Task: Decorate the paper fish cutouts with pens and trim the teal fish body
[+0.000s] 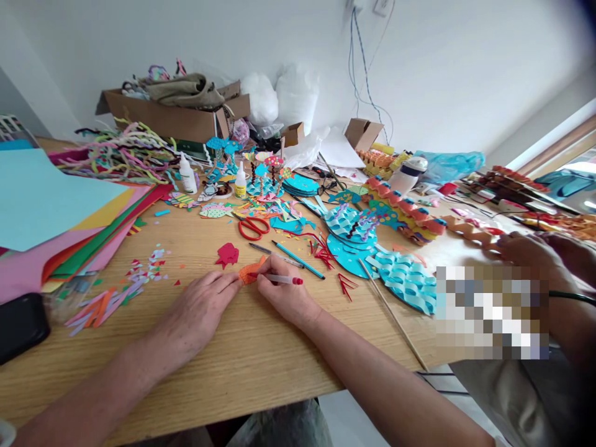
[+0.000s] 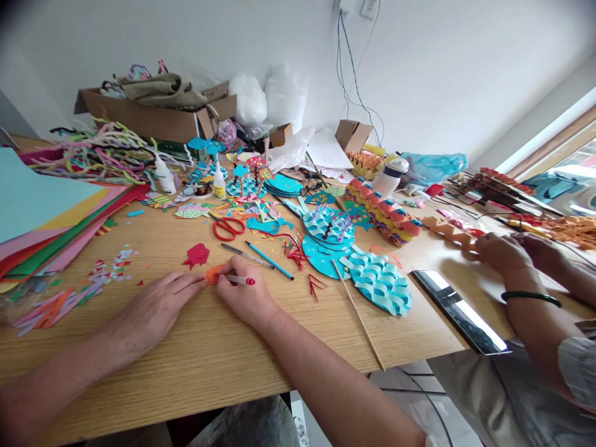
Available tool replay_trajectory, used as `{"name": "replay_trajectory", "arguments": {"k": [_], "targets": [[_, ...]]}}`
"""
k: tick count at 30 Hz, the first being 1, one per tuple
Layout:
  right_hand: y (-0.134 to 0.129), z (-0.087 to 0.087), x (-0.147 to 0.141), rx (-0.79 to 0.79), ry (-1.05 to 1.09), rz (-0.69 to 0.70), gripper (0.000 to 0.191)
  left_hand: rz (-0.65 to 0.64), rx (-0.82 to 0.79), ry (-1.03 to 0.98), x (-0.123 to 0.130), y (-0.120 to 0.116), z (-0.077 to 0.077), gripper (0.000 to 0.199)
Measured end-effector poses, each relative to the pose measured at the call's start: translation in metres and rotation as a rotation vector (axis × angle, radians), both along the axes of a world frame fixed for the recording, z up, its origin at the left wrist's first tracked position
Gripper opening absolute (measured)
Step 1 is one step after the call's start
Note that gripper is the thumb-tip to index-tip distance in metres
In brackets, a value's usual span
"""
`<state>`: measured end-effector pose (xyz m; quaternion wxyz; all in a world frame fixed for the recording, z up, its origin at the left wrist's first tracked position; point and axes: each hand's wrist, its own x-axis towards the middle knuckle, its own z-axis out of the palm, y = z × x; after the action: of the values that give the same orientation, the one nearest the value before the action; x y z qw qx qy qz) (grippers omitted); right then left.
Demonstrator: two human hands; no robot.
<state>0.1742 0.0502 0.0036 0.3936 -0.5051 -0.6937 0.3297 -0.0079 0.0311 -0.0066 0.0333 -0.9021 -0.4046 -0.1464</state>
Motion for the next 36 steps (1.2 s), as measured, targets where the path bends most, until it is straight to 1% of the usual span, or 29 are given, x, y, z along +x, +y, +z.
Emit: {"name": "replay_trajectory", "arguments": {"k": [3, 13, 24, 36], "targets": [[0.0002, 0.0001, 0.0013, 0.009, 0.007, -0.018, 0.008, 0.003, 0.003, 0.001, 0.0001, -0.0001, -0.0001, 0.049], [-0.0004, -0.0015, 0.0003, -0.007, 0.039, 0.011, 0.006, -0.009, -0.019, -0.006, -0.0001, 0.0002, 0.001, 0.047], [0.0006, -0.0023, 0.0004, 0.018, -0.018, -0.006, 0.007, 0.009, 0.011, 0.002, -0.0004, -0.0004, -0.0016, 0.048], [-0.0008, 0.0021, 0.0027, 0.027, -0.062, -0.001, 0.01, 0.011, -0.034, 0.002, -0.0002, -0.0003, 0.0019, 0.046]]}}
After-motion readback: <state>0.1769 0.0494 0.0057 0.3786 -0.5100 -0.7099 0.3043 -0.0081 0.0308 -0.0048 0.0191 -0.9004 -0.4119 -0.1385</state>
